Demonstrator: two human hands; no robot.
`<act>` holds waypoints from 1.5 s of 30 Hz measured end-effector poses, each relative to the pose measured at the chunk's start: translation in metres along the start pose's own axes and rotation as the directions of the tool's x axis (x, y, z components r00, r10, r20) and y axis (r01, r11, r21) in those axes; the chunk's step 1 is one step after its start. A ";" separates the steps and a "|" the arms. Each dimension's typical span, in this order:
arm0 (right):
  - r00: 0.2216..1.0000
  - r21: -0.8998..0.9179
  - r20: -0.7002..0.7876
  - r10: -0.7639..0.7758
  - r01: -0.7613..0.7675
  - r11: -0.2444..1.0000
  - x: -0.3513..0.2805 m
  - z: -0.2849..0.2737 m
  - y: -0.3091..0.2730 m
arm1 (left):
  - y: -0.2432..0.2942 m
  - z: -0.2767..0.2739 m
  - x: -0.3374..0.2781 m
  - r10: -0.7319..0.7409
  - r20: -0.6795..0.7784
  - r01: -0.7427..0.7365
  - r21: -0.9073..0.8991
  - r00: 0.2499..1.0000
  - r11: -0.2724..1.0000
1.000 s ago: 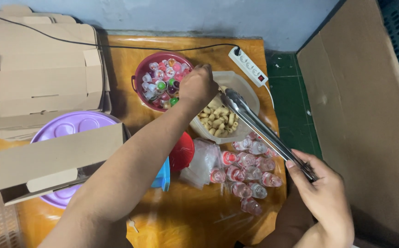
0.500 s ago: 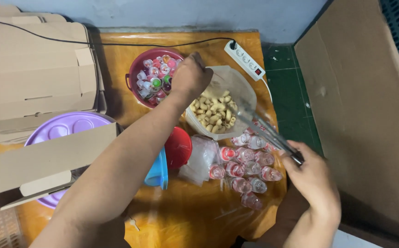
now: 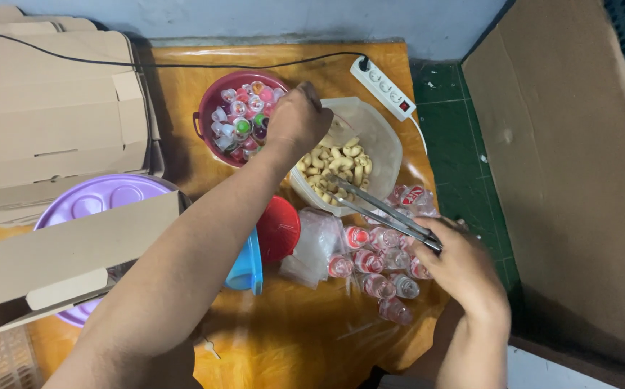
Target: The person is packing nuts into small plastic bags using tongs and organizing various food items into boxes and containers.
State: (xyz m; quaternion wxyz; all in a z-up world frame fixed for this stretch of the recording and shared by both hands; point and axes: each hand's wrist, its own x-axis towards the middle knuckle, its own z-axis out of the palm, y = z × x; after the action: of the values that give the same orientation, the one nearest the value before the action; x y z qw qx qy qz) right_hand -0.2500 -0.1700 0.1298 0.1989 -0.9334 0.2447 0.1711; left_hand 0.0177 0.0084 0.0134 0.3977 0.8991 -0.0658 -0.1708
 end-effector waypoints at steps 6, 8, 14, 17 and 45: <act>0.999 -0.075 -0.036 -0.012 0.009 0.997 0.008 0.014 0.011 | 0.001 -0.002 -0.001 -0.022 0.037 0.022 0.001 0.999 1.000; 0.999 -0.081 -0.053 0.009 -0.014 0.997 0.007 0.013 0.009 | 0.002 -0.004 -0.002 -0.030 0.039 0.030 0.009 0.999 1.000; 0.995 -0.137 -0.085 -0.058 0.046 0.990 0.019 0.030 0.018 | 0.003 -0.006 -0.004 -0.037 0.034 0.037 -0.001 0.999 0.999; 0.993 -0.199 -0.092 -0.071 0.051 0.979 0.028 0.041 0.019 | 0.003 -0.007 -0.004 -0.030 0.035 0.030 -0.002 0.999 1.000; 0.990 0.028 -0.128 0.058 -0.055 0.998 0.002 0.007 0.033 | -0.005 -0.003 0.005 -0.059 -0.002 0.059 -0.050 0.998 0.997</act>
State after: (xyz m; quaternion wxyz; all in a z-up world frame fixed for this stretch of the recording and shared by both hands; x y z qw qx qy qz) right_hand -0.2666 -0.1938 0.1134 0.1895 -0.9327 0.2852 0.1132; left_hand 0.0230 0.0126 0.0100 0.4151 0.8906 -0.0343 -0.1825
